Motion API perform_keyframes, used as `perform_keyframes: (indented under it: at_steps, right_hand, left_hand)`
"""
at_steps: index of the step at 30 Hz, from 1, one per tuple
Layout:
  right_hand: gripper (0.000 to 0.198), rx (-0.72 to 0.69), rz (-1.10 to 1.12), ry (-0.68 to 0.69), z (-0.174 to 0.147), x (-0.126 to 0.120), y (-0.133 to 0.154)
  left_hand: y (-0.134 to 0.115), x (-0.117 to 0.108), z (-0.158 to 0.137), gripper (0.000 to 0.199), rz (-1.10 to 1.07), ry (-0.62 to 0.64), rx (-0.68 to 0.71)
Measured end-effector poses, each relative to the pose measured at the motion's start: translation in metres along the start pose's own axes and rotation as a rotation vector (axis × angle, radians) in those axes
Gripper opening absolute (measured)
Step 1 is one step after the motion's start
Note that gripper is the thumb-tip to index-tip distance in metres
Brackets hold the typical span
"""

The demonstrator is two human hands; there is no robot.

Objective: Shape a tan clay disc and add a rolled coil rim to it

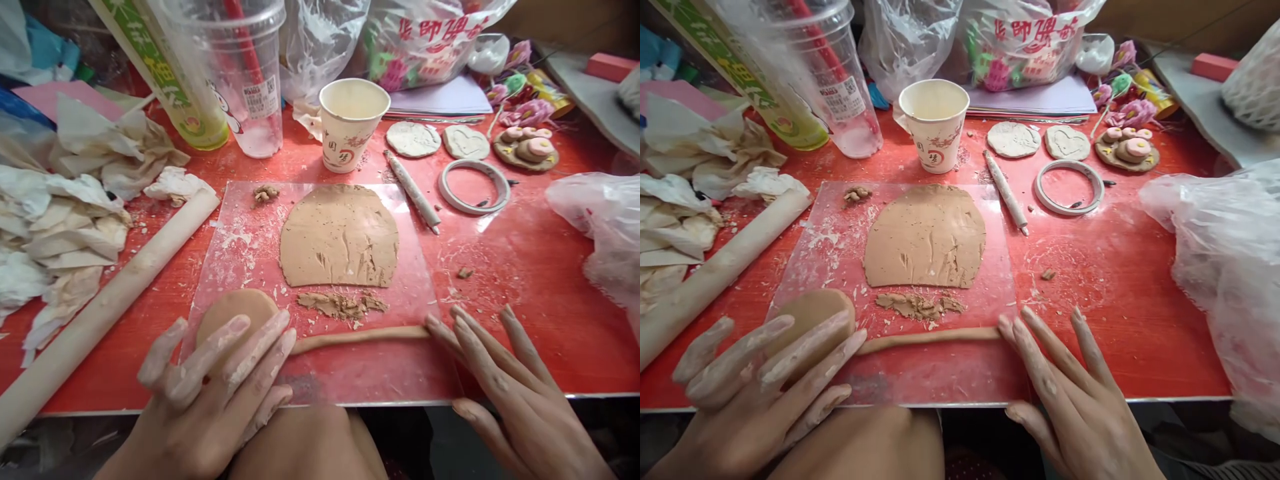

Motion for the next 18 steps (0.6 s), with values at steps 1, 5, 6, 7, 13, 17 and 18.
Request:
perform_keyframes:
  at_steps: [1,5,6,7,13,17,18]
  right_hand:
    - [0.060,0.016,-0.019,0.001,0.001,0.001,0.000]
    - [0.058,0.018,-0.028,-0.054,-0.001,0.005,0.005]
    - [0.058,0.017,-0.030,-0.079,-0.003,0.006,0.008]
    - [0.058,0.019,-0.029,-0.100,-0.004,0.006,0.010]
    - [0.061,0.073,-0.050,-0.037,0.013,0.008,0.013]
    - [0.062,0.086,-0.052,-0.052,0.020,0.006,0.012]
    - [0.062,0.083,-0.043,-0.053,0.016,0.006,0.014]
  left_hand:
    - [0.000,-0.001,0.004,0.034,0.051,-0.025,0.018]
    - [-0.002,-0.006,0.012,0.035,0.166,-0.134,0.139]
    - [0.000,-0.007,0.012,0.037,0.160,-0.156,0.128]
    - [0.001,-0.007,0.011,0.038,0.150,-0.176,0.102]
    - [0.003,-0.004,0.007,0.037,0.124,-0.220,0.041]
    - [0.004,-0.003,0.004,0.038,0.136,-0.231,0.018]
    - [0.005,-0.003,0.003,0.039,0.134,-0.228,0.004]
Point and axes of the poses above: each hand's wrist, its own z-axis towards the middle knuckle, its own x-axis out of the palm, y = z × x, the point moved 4 cm from there along z, towards the middle knuckle, and after that the axes turned 12 degrees about z, right-handed, at the moved point
